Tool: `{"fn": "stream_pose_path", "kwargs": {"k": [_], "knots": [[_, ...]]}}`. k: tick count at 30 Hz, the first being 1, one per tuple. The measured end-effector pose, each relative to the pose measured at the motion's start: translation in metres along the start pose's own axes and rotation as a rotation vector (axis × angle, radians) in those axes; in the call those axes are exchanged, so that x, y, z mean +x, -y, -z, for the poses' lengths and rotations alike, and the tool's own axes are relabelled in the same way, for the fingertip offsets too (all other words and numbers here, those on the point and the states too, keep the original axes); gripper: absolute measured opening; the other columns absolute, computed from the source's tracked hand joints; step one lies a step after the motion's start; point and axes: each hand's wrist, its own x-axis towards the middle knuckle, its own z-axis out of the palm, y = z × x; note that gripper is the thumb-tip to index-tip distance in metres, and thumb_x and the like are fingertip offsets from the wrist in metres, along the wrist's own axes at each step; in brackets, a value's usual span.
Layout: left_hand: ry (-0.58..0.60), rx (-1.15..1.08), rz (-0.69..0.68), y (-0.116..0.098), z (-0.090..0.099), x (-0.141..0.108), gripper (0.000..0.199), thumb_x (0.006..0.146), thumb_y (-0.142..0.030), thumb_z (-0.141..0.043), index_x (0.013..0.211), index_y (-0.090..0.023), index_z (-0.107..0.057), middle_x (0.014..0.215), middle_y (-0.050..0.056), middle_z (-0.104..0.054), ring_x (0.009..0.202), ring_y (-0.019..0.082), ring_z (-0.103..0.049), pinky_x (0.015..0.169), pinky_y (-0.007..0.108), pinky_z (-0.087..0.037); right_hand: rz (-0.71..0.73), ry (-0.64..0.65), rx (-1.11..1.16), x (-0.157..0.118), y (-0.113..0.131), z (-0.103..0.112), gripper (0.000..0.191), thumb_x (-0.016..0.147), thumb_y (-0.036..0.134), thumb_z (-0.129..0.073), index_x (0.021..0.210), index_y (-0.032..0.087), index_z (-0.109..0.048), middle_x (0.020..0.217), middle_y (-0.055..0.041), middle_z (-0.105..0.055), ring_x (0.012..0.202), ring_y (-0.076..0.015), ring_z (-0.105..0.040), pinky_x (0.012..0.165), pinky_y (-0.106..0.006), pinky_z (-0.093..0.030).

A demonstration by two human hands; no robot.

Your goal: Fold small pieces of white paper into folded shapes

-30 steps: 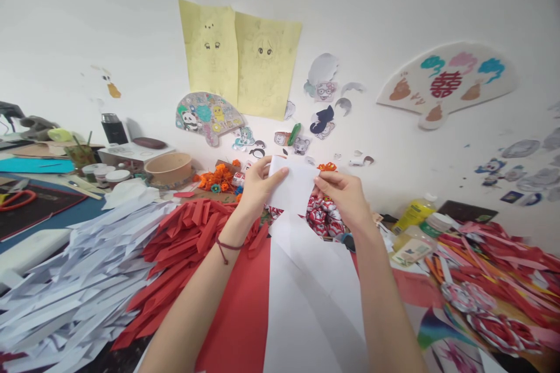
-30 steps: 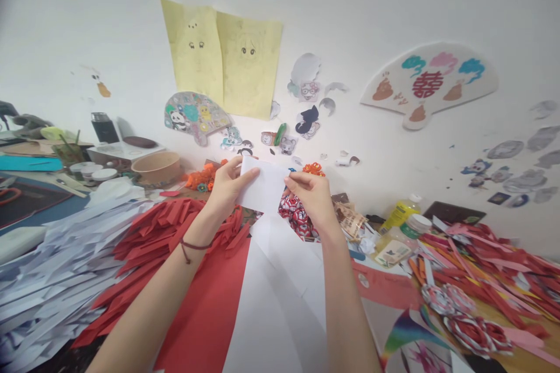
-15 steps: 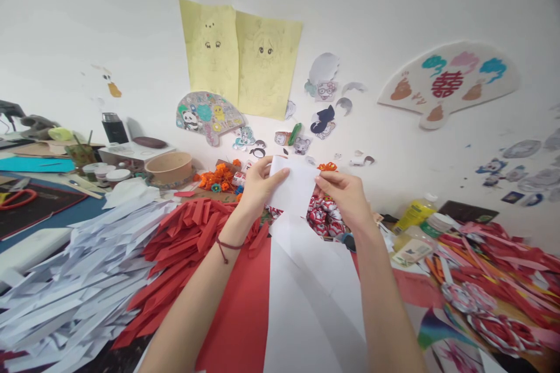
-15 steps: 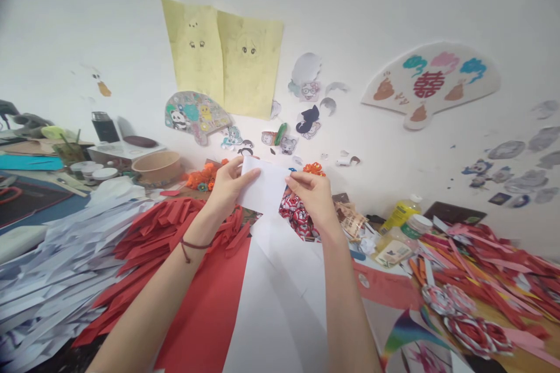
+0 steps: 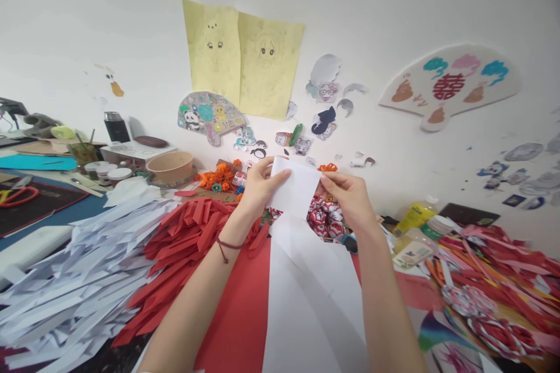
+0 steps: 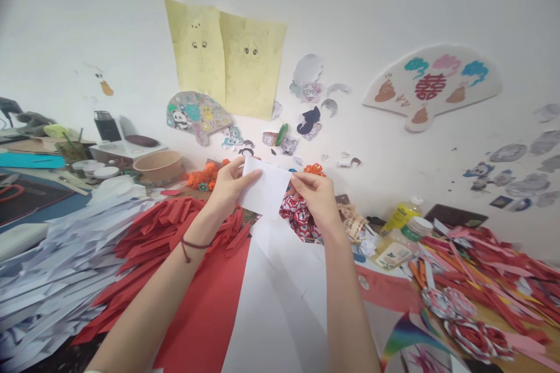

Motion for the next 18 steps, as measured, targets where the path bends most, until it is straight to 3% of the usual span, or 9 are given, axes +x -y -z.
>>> {"fn": "stream_pose_path", "kwargs": {"k": [18], "knots": [[0.019, -0.042, 0.035, -0.0047, -0.0036, -0.003, 0.047, 0.066, -0.036, -0.079, 0.106, -0.017, -0.063, 0.091, 0.006, -0.069, 0.073, 0.016, -0.064, 0.062, 0.023, -0.05, -0.023, 0.045, 0.083, -0.0013, 0.0004, 0.0034, 0.027, 0.079, 0.042, -0.071, 0.088, 0.017, -0.072, 0.062, -0.0006, -0.064, 0.055, -0.0123, -0.054, 0.055, -0.024, -0.043]]}}
